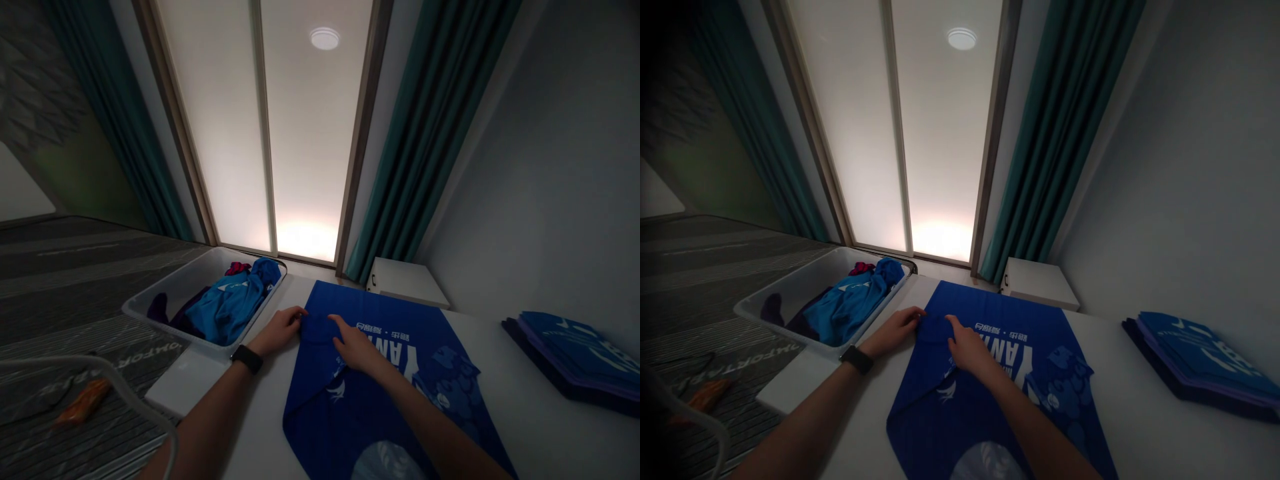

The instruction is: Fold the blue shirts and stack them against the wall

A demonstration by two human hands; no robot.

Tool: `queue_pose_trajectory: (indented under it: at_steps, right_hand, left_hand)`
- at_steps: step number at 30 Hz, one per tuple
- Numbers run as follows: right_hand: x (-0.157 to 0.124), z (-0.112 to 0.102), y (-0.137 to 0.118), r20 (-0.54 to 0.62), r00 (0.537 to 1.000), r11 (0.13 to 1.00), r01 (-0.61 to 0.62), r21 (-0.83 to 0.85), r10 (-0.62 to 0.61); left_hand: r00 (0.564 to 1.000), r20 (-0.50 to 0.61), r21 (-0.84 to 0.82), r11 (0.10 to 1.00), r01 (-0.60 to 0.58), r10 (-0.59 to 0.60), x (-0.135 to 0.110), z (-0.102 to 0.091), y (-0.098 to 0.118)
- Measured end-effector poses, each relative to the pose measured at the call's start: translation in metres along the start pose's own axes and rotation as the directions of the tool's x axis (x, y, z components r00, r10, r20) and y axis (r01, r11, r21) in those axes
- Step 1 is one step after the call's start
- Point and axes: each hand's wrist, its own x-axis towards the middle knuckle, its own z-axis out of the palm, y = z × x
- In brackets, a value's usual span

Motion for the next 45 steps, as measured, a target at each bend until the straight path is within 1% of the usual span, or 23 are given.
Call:
queue_pose_trajectory:
  at_steps: [2, 4, 7, 11, 15, 19, 22, 26, 31, 36, 40, 42, 45]
  right_hand:
    - [-0.002, 0.003, 0.003, 0.008, 0.999, 0.991, -0.032, -0.132, 0.033]
    - [-0.005, 0.008, 0.005, -0.016, 0.999, 0.971, -0.033, -0.238, 0.030]
    - [-0.011, 0.012, 0.005, -0.031, 0.999, 0.948, -0.002, -0.317, -0.008]
    - [-0.016, 0.011, 0.003, -0.023, 0.999, 0.954, 0.036, -0.299, -0.045]
    - [-0.012, 0.003, 0.002, -0.048, 0.997, 0.954, 0.046, -0.295, -0.063]
    - [0.011, -0.005, 0.003, -0.128, 0.982, 0.959, 0.101, -0.265, -0.139]
    - [0.034, -0.004, 0.004, -0.161, 0.969, 0.956, 0.141, -0.258, -0.186]
    - [0.056, 0.005, 0.006, -0.141, 0.965, 0.950, 0.181, -0.255, -0.222]
    - [0.066, 0.014, 0.001, -0.116, 0.955, 0.944, 0.243, -0.223, -0.273]
    - [0.069, 0.017, -0.008, -0.165, 0.954, 0.961, 0.224, -0.159, -0.250]
    - [0.065, 0.016, -0.012, -0.164, 0.961, 0.972, 0.208, -0.108, -0.224]
    - [0.061, 0.015, -0.013, -0.170, 0.972, 0.981, 0.137, -0.138, -0.160]
    - [0.056, 0.014, -0.017, -0.164, 0.984, 0.969, 0.026, -0.246, -0.068]
  left_hand:
    - [1.000, 0.018, -0.017, 1.000, 0.006, -0.005, -0.001, -0.001, -0.002]
    - [0.999, 0.035, -0.031, 1.000, 0.004, -0.003, -0.002, -0.003, -0.003]
    - [0.999, 0.040, -0.019, 1.000, -0.010, 0.011, -0.003, -0.003, -0.002]
    - [1.000, 0.001, 0.001, 1.000, -0.015, 0.015, -0.002, 0.000, 0.000]
    - [0.999, -0.032, 0.039, 0.999, -0.028, 0.030, 0.000, 0.004, -0.001]
    - [0.998, -0.044, 0.044, 0.998, -0.037, 0.039, 0.000, 0.004, -0.001]
    - [0.998, -0.047, 0.023, 0.999, -0.033, 0.034, -0.001, 0.003, 0.000]
    - [0.999, -0.047, 0.000, 1.000, -0.017, 0.017, -0.002, 0.003, 0.003]
    - [0.999, -0.033, -0.028, 1.000, 0.006, -0.007, -0.001, 0.004, 0.000]
    - [1.000, -0.023, -0.030, 0.999, 0.017, -0.018, 0.000, 0.004, -0.003]
    - [0.999, -0.019, -0.041, 0.999, 0.031, -0.032, 0.000, 0.005, -0.002]
    - [0.999, -0.031, -0.032, 0.999, 0.032, -0.033, 0.001, 0.006, -0.002]
    - [0.997, -0.066, 0.008, 0.999, 0.032, -0.031, 0.002, 0.008, -0.004]
